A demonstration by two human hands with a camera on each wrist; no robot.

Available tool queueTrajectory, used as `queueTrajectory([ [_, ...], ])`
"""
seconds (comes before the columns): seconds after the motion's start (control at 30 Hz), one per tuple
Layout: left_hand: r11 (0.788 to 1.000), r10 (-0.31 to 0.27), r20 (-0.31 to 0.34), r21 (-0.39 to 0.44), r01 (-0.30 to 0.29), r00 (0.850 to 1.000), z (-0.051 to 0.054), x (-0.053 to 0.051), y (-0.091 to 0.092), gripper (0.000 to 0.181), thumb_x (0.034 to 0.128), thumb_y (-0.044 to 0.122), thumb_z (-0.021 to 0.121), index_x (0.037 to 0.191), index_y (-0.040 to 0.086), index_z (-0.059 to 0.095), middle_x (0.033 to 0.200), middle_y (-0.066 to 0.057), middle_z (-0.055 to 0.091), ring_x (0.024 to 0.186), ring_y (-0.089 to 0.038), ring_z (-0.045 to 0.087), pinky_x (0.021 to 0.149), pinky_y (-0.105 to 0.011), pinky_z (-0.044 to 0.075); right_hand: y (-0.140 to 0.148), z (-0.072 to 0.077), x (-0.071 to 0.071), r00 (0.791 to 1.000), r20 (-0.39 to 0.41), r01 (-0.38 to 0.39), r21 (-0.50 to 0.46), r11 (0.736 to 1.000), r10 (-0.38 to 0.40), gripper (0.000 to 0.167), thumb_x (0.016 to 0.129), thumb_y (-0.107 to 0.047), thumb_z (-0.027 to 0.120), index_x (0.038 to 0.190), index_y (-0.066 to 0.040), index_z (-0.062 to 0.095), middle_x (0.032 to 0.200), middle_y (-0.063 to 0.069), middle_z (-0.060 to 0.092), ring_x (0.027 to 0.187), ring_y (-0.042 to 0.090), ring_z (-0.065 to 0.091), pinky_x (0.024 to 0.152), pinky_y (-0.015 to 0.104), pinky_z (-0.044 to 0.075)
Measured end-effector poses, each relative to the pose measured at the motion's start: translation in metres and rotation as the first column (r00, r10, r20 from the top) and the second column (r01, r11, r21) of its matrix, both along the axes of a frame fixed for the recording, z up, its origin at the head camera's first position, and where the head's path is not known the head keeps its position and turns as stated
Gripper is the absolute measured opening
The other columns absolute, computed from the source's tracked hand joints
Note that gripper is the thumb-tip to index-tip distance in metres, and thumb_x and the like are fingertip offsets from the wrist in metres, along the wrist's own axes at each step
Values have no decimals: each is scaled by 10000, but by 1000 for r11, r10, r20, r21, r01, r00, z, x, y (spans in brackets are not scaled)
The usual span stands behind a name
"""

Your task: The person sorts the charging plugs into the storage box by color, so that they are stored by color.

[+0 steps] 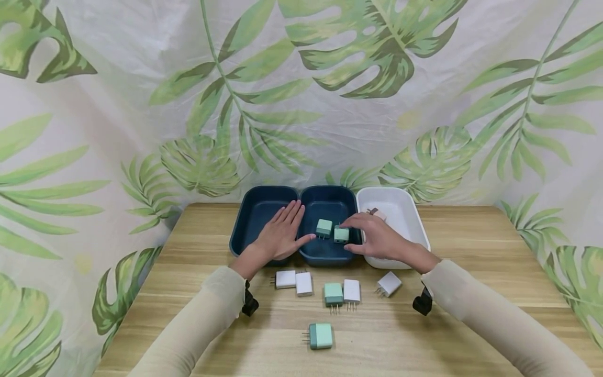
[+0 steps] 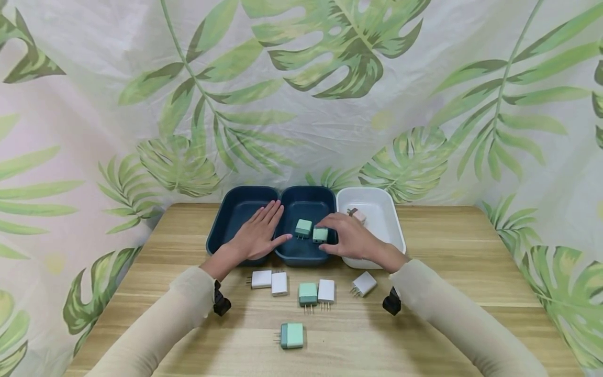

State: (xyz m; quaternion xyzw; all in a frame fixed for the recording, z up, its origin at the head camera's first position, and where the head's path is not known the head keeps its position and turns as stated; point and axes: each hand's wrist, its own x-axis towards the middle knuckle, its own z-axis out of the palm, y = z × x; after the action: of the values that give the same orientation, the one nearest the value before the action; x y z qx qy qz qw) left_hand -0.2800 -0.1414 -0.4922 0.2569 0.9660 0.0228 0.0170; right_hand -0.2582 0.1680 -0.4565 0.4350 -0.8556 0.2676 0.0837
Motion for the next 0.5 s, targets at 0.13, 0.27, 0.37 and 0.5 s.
queueTrajectory([
  [0.13,1000,3,-7,9,-3,1000,0,1,0,939,1066,720,333,1705,65,122,1786,-114,57,1652,-243,10,1332,-444,65,1,3,8,1000,-13,-26,-8,1000,26,443,873,-235,879,1252,-44,752,1227,99,742,1152,272,694,961,469,582],
  [0.27,1000,3,-8,5,-3,1000,0,1,1,937,1068,714,340,1704,57,134,1785,-118,63,1652,-248,16,1332,-445,68,2,6,18,999,-34,-39,-5,999,39,443,876,-244,872,1261,-61,749,1233,83,741,1153,259,693,962,473,574],
  [0.37,1000,-1,-7,3,1,1000,0,1,1,940,1068,716,333,1703,51,138,1785,-124,66,1652,-254,20,1332,-448,75,3,6,25,998,-42,-54,-9,999,54,438,874,-245,878,1253,-66,750,1225,77,738,1147,251,692,958,460,582],
  [0.5,1000,-5,-8,-3,5,1000,0,0,0,951,1063,734,304,1705,56,125,1786,-124,55,1653,-255,12,1332,-446,74,4,7,33,997,-37,-72,-24,997,71,440,864,-240,895,1242,-65,753,1218,76,736,1143,244,692,942,442,600],
])
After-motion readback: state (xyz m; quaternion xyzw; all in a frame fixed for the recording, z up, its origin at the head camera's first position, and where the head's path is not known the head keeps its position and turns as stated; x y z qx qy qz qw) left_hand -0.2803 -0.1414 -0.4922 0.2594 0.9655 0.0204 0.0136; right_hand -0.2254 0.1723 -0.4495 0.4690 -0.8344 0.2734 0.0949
